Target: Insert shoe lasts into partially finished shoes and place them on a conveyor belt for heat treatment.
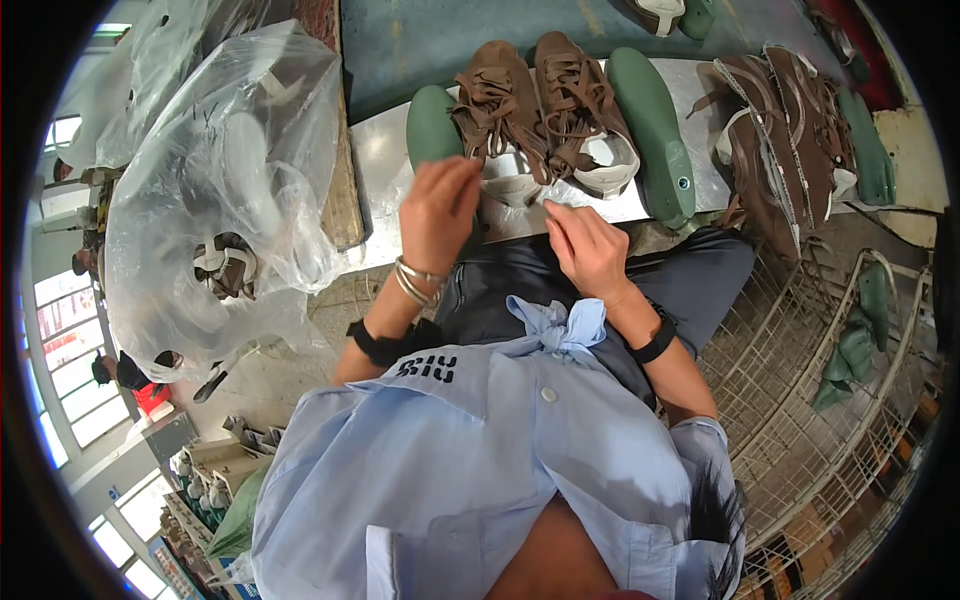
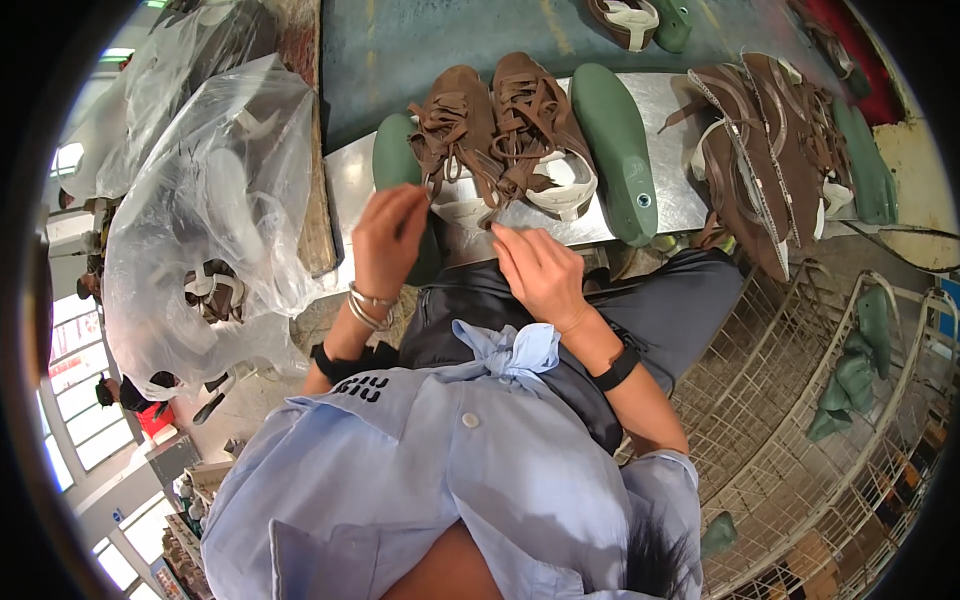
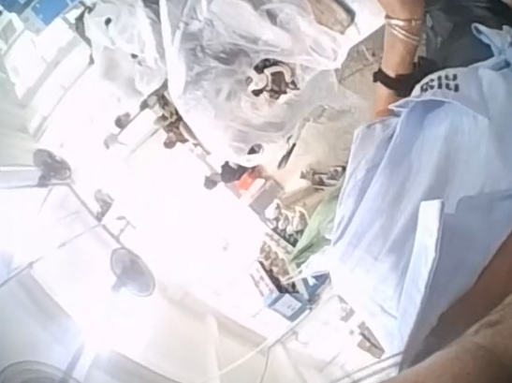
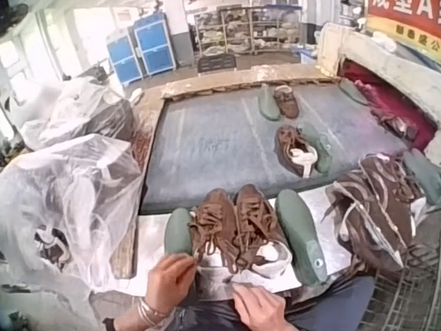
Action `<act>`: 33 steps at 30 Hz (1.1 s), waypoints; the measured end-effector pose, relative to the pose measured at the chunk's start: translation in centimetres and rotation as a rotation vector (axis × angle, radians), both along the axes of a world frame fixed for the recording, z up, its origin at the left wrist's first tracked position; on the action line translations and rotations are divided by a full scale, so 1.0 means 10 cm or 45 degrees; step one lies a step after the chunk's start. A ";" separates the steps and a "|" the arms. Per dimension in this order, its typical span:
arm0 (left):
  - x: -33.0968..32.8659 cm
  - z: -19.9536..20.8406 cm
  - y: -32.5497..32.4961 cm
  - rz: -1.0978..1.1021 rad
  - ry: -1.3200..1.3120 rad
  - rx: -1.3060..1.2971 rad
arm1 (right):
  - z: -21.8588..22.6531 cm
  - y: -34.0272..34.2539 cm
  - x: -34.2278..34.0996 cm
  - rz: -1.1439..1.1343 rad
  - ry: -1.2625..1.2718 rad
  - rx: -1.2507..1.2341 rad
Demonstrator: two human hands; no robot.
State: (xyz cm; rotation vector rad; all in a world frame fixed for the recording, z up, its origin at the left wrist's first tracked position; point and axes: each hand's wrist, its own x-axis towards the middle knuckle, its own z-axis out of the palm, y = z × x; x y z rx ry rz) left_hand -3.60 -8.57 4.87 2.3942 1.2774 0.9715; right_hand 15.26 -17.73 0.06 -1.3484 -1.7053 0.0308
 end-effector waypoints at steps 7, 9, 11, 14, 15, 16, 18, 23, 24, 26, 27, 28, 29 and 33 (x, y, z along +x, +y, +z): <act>0.12 0.05 -0.37 0.080 -0.002 -0.639 | 0.07 0.17 -0.18 -0.023 1.649 -1.079; 0.10 0.03 -0.37 0.254 -0.064 -1.157 | 0.11 0.24 -0.23 -0.070 1.747 -1.110; 0.16 -0.12 -0.43 0.014 -0.739 -1.083 | 0.12 0.30 -0.24 -0.124 1.847 -1.135; 0.21 -0.07 -0.40 0.175 -1.076 -1.481 | 0.08 0.35 -0.21 -0.154 2.061 -1.257; 0.24 -0.04 -0.39 0.223 -1.151 -1.468 | 0.03 0.35 -0.19 -0.131 2.078 -1.204; 0.26 -0.03 -0.37 0.222 -1.151 -1.470 | 0.00 0.36 -0.18 -0.108 2.096 -1.150; 0.30 -0.03 -0.32 0.286 -1.253 -1.692 | -0.01 0.37 -0.17 -0.095 2.086 -1.137; 0.46 -0.20 -0.15 0.524 -1.535 -1.818 | 0.04 0.39 -0.21 -0.141 2.063 -1.183; 0.50 -0.21 -0.15 0.587 -1.545 -1.895 | 0.07 0.39 -0.22 -0.130 2.052 -1.168; 0.59 -0.23 -0.18 0.671 -1.581 -1.851 | 0.10 0.43 -0.24 -0.209 2.032 -1.169; 0.62 -0.25 -0.18 0.683 -1.577 -1.771 | 0.07 0.46 -0.24 -0.198 2.023 -1.170; 0.64 -0.26 -0.18 0.694 -1.571 -1.691 | 0.06 0.49 -0.24 -0.187 2.015 -1.171; 0.63 -0.25 -0.19 0.667 -1.592 -1.664 | 0.07 0.51 -0.29 -0.220 2.047 -1.144; 0.59 -0.40 -0.13 0.643 -1.679 -1.627 | 0.04 0.60 -0.39 -0.220 2.042 -0.998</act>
